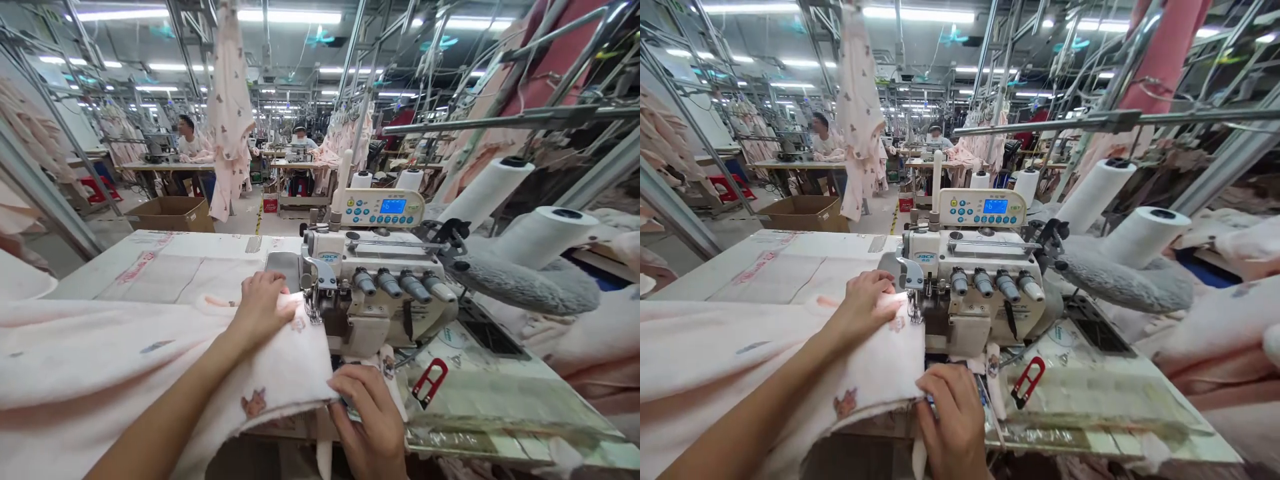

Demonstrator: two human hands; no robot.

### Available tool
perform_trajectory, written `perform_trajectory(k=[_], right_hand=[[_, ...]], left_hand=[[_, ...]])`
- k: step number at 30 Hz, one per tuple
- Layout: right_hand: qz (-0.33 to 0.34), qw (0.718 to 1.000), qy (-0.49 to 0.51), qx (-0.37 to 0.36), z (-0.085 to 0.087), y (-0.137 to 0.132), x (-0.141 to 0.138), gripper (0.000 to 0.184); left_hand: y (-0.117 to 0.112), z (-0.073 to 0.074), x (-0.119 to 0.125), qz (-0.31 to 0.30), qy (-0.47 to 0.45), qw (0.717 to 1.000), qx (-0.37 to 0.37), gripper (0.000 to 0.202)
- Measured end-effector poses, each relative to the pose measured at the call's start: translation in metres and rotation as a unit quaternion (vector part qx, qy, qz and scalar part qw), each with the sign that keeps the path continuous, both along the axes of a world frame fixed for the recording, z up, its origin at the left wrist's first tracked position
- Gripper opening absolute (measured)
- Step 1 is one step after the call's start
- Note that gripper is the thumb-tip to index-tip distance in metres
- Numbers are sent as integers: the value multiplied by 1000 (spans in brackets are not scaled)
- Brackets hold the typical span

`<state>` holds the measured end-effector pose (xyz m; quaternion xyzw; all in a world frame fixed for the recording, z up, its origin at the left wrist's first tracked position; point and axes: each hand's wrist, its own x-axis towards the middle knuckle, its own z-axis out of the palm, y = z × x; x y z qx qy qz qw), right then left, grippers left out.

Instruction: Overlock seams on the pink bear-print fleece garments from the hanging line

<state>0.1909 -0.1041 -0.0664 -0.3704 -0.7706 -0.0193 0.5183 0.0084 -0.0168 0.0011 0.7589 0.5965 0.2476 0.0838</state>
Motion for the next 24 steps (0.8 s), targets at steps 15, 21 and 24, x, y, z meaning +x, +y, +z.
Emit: perform_trajectory(k=[15, 21, 24], right_hand=[[-93, 993, -64, 29, 17, 43, -5, 13], [-123, 991, -6, 44, 18, 21, -16, 14], [-84, 995, 3, 49, 14, 8, -24, 13]], left_hand=[[63, -1, -8, 41, -11, 999, 21, 14], [87, 2, -7, 82, 4, 997, 12, 31], [98, 9, -8, 104, 11, 994, -19, 42]])
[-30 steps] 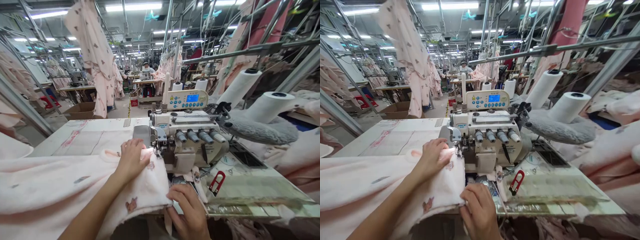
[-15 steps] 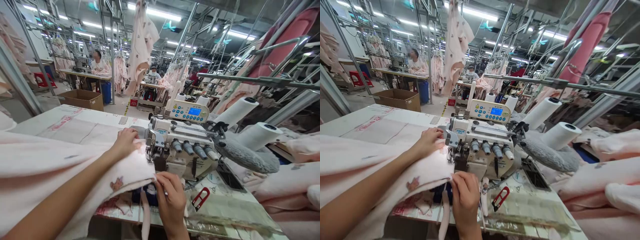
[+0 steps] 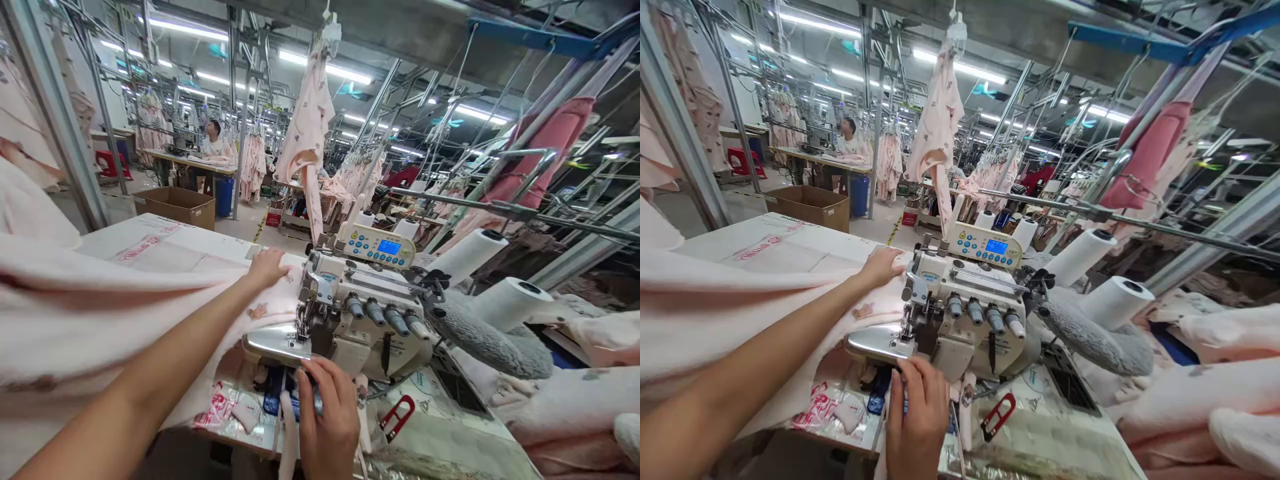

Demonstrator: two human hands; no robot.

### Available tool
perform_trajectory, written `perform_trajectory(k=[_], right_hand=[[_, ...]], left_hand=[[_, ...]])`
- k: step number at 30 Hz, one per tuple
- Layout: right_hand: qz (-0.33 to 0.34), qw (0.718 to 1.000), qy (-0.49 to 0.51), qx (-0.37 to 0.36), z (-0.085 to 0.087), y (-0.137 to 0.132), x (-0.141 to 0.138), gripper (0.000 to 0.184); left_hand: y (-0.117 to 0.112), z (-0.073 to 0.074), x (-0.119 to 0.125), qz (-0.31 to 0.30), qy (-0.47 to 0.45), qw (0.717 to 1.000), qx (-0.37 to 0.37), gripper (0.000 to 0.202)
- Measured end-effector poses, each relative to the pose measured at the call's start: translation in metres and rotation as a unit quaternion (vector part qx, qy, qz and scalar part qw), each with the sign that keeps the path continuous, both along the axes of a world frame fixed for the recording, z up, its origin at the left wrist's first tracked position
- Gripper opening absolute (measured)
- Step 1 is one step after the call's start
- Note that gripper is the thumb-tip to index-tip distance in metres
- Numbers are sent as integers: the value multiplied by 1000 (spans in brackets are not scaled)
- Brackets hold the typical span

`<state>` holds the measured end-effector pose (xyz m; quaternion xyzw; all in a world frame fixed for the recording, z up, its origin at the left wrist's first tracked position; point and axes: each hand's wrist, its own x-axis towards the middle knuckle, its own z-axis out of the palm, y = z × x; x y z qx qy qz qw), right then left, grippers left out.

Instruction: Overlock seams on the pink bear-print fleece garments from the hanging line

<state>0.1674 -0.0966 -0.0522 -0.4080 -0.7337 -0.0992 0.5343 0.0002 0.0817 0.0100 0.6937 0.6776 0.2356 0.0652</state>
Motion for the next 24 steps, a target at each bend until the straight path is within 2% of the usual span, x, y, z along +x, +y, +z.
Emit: perform_trajectory(k=[2, 4, 7, 9, 11, 13, 15, 17, 19, 21, 24], right_hand=[[35, 999, 6, -11, -3, -7, -3, 13], [71, 996, 26, -47, -6, -12, -5, 13], [113, 972, 93, -183, -15, -15, -9, 14], [131, 936, 140, -297, -20, -13, -14, 24], [156, 891, 178, -387, -23, -9, -21, 40], [200, 836, 217, -463, -23, -3, -28, 56], [231, 776, 304, -502, -21, 1, -32, 56], [230, 734, 406, -493, -19, 3, -31, 52], [207, 718, 481, -459, -18, 2, -24, 51], [181, 716, 514, -437, -21, -1, -14, 49], [140, 724, 518, -433, -32, -6, -1, 46]], left_hand=[[1, 3, -7, 23, -2, 999, -31, 44], [-8, 1, -21, 49, -4, 997, -59, 46], [-49, -11, -48, 71, -3, 994, -79, 53], [-91, -20, -61, 72, 0, 994, -82, 56], [-136, -27, -64, 58, 2, 994, -97, 47], [-175, -29, -54, -4, -4, 992, -125, 36], [-199, -28, -35, -88, 2, 987, -134, 39], [-207, -25, -12, -146, 19, 982, -118, 40], [-205, -22, 9, -177, 43, 978, -98, 38], [-197, -19, 23, -205, 70, 972, -95, 38], [-191, -14, 23, -236, 80, 964, -98, 40]])
